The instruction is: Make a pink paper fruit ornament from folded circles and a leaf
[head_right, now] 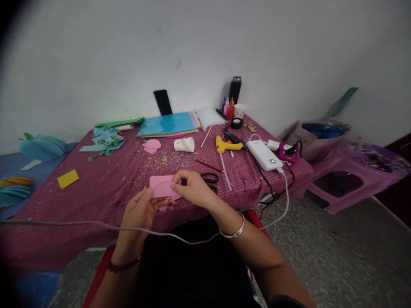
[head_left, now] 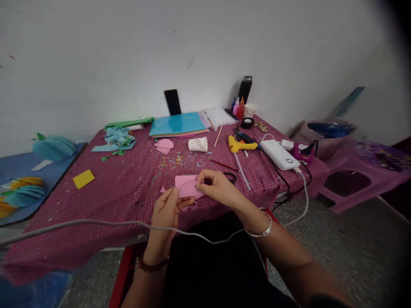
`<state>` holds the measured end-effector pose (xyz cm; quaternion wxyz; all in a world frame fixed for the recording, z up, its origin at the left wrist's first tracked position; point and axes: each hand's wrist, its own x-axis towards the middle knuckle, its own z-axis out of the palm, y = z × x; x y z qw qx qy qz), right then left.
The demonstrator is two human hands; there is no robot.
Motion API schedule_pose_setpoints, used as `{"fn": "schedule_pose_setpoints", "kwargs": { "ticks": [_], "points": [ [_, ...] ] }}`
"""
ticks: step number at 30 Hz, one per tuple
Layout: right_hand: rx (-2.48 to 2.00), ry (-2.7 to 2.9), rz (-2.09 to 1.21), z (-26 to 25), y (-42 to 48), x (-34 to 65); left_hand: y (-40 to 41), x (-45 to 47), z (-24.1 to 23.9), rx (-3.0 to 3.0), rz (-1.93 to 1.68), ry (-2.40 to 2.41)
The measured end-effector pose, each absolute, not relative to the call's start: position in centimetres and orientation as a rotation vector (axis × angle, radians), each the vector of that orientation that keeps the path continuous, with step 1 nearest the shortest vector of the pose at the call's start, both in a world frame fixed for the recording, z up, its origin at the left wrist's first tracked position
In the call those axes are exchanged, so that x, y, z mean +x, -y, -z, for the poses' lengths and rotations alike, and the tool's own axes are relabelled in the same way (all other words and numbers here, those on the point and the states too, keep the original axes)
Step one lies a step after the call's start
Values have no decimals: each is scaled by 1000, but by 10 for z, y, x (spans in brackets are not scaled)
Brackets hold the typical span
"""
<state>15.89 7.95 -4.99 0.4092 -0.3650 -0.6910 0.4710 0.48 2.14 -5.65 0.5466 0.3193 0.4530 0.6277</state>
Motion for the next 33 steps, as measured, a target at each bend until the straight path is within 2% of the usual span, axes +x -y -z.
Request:
{"fn": "schedule_pose_setpoints", "kwargs": {
  "ticks": [12,20,25,33],
  "points": [
    [-899,1712,-1211,48,-76,157,-23,8,64,755,-1456,-1118],
    [-775,1515,-1337,54,-70,158,-22,4,60,590,-1438,-1028],
    [-664,1629,-1427,60,-57,163,-21,1,59,462,-1407,-937],
    [-694,1723,-1291,59,-49,161,-20,3,59,437,-1439,-912]
  ]
}}
